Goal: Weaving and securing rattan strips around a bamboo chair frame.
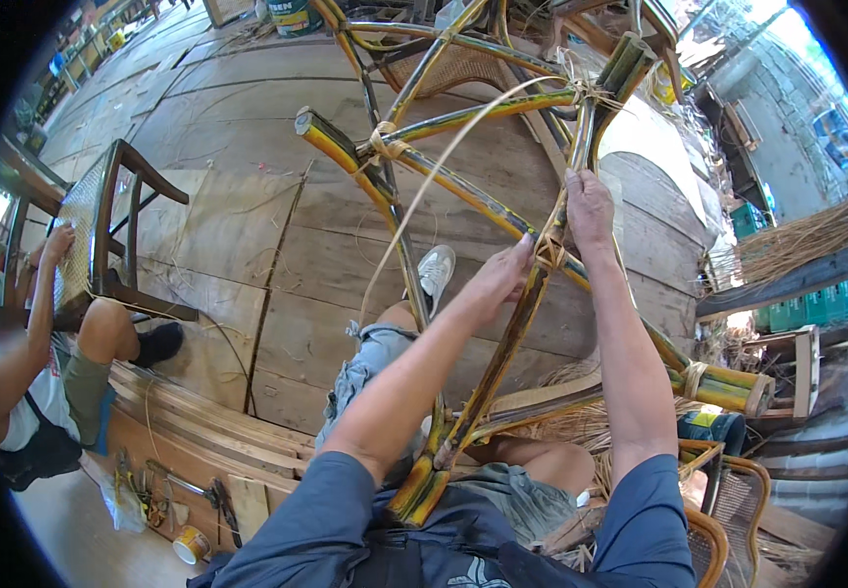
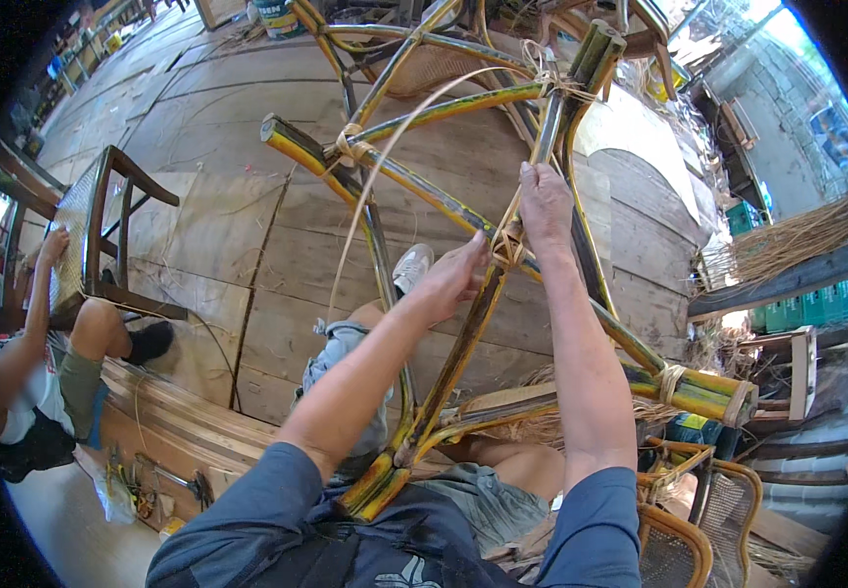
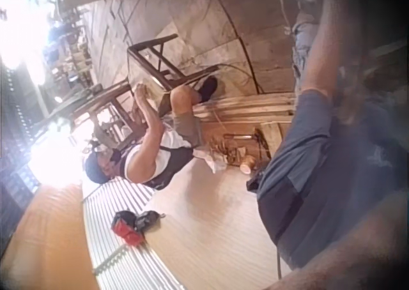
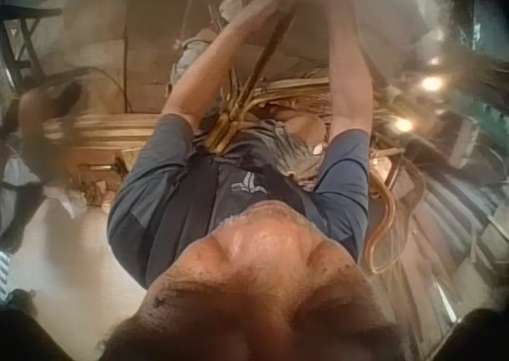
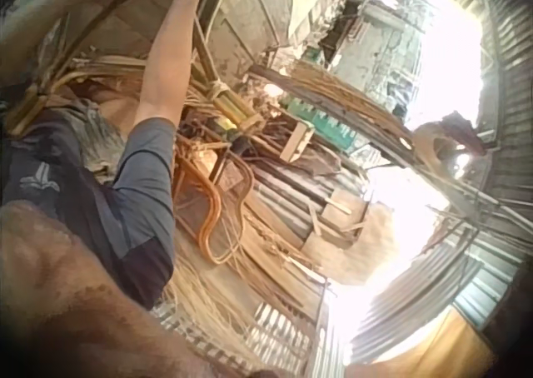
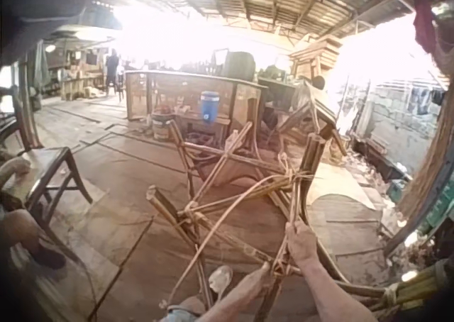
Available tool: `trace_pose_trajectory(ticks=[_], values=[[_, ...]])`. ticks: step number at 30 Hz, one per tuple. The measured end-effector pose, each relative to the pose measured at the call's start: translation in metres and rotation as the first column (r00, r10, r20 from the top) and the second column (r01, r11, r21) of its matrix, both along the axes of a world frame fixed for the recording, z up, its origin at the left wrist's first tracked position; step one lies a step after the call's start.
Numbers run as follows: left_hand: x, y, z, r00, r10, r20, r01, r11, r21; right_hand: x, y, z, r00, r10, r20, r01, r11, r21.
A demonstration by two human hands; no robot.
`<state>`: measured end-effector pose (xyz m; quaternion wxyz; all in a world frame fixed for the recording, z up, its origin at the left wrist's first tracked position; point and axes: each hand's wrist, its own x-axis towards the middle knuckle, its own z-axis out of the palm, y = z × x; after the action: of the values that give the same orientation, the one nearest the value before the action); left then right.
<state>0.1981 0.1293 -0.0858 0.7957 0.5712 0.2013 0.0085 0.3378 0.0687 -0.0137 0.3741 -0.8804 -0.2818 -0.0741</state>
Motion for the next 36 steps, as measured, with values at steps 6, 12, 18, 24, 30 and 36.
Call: trace_pose_trajectory(ticks=[6,12,18,24,30,36], values=[[0.029,-0.007,-0.024,0.982,0.152,0.110,-0.056,0.797,-0.601,0.013,0.007,-0.008,0.988,-0.019,0.153,0.039,0.991,-0.129],[0.039,-0.012,-0.026,0.885,0.419,0.203,-0.153,0.673,-0.724,0.011,0.053,-0.003,0.838,0.482,0.255,0.105,0.315,-0.943],[0.038,-0.007,-0.032,0.836,0.447,0.317,0.033,0.537,-0.843,0.029,0.086,-0.010,0.945,0.153,-0.290,-0.302,0.060,-0.951],[0.051,-0.016,-0.059,0.859,0.285,0.425,-0.058,0.880,-0.471,0.041,0.087,-0.030,0.917,0.110,-0.383,-0.386,0.005,-0.923],[0.048,-0.021,-0.069,0.885,0.235,0.403,-0.255,0.967,-0.004,0.106,0.085,0.031,0.979,0.169,0.112,-0.163,0.985,-0.055],[0.036,-0.013,-0.046,0.917,0.159,0.366,-0.090,0.976,-0.197,0.144,0.037,0.141,0.882,0.294,0.368,0.023,0.754,-0.657]])
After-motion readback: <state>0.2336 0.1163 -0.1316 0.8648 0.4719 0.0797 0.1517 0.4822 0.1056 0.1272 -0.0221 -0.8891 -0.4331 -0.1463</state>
